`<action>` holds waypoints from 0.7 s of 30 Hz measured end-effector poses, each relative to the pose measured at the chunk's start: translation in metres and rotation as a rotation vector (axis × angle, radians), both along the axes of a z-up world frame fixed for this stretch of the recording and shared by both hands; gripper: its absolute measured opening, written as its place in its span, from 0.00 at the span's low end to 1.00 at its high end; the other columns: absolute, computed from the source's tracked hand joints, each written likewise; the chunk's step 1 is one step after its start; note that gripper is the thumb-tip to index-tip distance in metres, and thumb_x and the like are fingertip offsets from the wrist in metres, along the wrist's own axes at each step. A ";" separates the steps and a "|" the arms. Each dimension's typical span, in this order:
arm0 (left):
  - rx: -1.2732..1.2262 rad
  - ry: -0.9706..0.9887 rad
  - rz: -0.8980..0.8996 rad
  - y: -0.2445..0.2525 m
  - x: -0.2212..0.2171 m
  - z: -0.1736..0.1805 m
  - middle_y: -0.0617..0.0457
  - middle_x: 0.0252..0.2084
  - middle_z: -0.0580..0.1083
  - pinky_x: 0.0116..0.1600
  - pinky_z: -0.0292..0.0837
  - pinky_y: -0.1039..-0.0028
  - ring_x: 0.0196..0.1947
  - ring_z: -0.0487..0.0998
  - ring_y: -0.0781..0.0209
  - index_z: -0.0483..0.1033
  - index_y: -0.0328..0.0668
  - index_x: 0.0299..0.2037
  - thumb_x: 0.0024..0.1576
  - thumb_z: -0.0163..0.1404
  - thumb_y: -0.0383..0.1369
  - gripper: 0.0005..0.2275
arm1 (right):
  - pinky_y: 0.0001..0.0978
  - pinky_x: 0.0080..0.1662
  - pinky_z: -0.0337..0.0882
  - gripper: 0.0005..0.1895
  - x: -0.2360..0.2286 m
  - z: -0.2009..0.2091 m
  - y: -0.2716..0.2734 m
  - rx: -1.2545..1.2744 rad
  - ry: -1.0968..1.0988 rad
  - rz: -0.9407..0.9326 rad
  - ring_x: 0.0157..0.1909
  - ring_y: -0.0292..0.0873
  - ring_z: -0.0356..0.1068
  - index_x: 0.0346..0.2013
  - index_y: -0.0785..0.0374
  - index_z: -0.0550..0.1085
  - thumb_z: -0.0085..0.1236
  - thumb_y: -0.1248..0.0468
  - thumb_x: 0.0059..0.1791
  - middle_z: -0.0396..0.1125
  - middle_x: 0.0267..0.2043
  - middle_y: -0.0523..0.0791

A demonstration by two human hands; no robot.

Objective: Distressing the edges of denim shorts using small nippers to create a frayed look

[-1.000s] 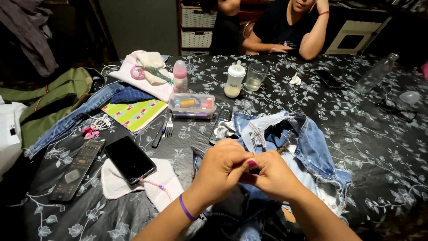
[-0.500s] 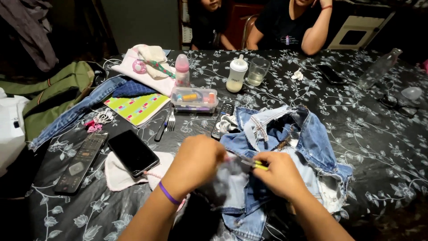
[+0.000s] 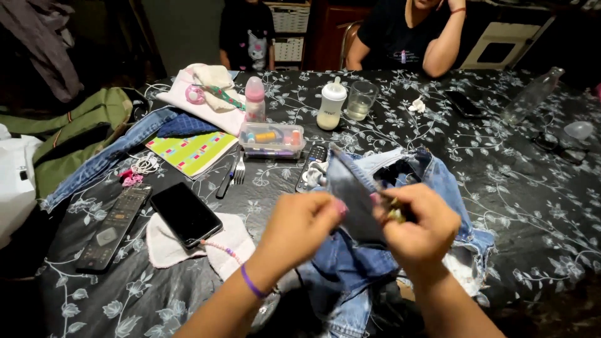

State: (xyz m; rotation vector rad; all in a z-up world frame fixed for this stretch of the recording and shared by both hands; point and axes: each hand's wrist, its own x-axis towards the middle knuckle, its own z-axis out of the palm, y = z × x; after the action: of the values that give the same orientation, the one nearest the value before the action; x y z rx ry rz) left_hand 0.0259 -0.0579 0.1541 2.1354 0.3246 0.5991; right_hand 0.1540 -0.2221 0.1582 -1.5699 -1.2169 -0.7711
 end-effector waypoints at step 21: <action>-0.667 -0.286 -0.079 0.027 -0.027 0.013 0.53 0.46 0.82 0.52 0.74 0.79 0.47 0.79 0.70 0.80 0.32 0.66 0.55 0.60 0.24 0.25 | 0.26 0.25 0.63 0.25 0.009 0.046 0.025 -0.598 0.820 0.695 0.20 0.36 0.66 0.34 0.65 0.90 0.50 0.54 0.56 0.72 0.21 0.43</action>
State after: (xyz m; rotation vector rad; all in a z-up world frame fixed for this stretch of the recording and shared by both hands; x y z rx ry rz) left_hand -0.0015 -0.0305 0.1675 1.3979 0.2354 0.6318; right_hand 0.1630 -0.1971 0.2042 -1.4961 -1.2537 0.6918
